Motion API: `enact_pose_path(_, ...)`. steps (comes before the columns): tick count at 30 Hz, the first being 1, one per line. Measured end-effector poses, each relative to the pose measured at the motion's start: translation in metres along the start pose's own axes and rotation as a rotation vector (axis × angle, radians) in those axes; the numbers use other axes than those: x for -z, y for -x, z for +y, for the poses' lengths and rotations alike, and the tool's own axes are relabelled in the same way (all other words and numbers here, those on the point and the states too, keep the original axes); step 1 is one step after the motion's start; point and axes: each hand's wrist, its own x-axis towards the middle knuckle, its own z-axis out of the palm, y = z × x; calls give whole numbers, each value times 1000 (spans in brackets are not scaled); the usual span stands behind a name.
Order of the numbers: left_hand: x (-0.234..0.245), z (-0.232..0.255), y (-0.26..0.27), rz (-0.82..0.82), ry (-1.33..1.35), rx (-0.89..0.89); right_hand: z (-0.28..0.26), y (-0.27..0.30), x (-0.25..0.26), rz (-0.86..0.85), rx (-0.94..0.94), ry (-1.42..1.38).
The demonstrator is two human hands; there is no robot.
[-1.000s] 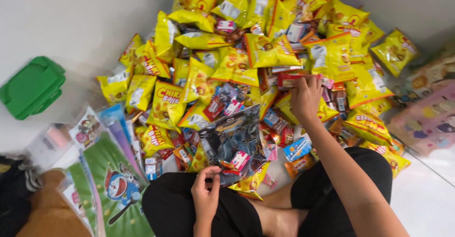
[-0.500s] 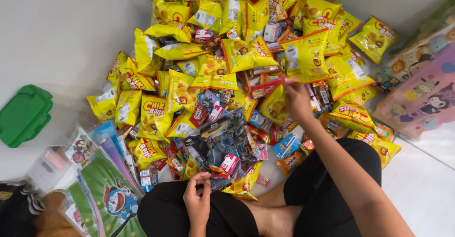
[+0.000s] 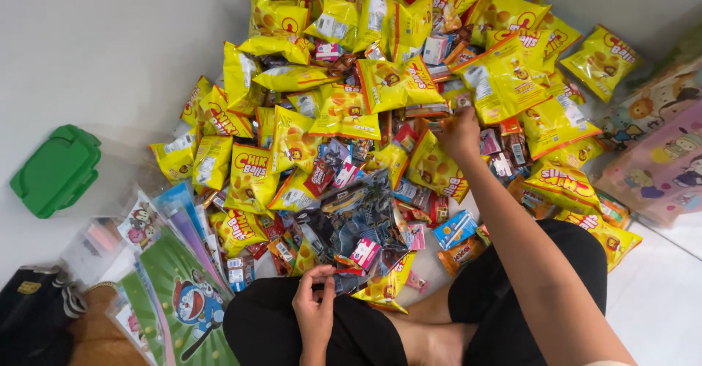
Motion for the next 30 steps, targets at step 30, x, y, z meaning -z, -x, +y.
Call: enact_pose_path(30,26,-5,12,79,116,-187,-71,297,-27,-241,667,134)
